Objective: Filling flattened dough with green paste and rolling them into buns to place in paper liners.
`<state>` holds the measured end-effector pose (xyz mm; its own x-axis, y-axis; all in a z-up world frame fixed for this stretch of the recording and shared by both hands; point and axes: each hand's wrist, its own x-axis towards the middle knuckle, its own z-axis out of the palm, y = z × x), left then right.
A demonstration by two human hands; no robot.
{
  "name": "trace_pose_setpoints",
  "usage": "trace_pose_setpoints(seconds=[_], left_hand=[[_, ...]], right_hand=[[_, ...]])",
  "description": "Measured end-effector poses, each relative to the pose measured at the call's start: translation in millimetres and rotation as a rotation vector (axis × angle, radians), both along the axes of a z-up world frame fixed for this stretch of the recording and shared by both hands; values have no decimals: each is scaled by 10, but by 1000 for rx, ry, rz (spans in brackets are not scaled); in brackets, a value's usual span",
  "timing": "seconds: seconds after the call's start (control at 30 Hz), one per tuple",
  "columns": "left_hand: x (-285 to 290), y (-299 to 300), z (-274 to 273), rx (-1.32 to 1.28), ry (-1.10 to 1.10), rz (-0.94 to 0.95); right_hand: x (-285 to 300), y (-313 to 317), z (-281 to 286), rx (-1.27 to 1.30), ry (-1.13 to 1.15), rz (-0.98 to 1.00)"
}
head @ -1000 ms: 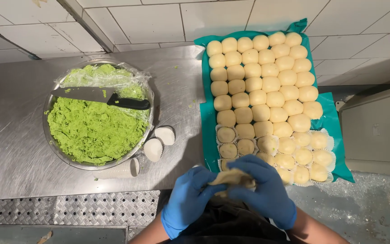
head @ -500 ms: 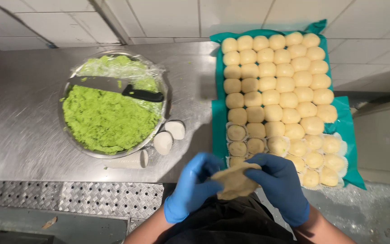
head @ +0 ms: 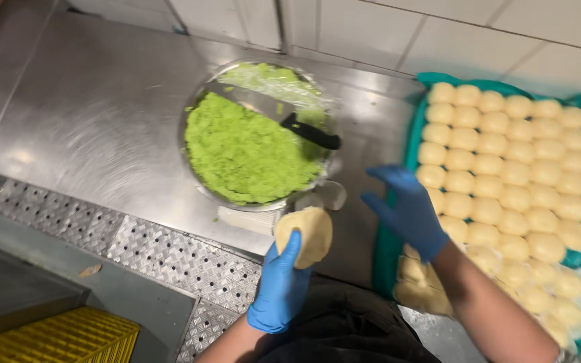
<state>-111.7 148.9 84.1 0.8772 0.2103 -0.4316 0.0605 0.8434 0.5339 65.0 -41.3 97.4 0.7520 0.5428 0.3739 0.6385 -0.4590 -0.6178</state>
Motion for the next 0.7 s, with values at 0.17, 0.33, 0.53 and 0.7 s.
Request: trace_pose_setpoints(seconds=[0.17,0.33,0.53,0.7], left_hand=[[-251,672,-208,-73,75,133],[-405,1367,-505,-155,142,272],[-419,2164,-1072,-157,130,336],[-223,2479,-1372,-276,38,275]], right_hand=[[490,1103,-94,-292,-413,52],[834,1478,-452,-865,-585,19],[889,1079,795,-629,25,-31],[970,850,1018,-681,11,-29]])
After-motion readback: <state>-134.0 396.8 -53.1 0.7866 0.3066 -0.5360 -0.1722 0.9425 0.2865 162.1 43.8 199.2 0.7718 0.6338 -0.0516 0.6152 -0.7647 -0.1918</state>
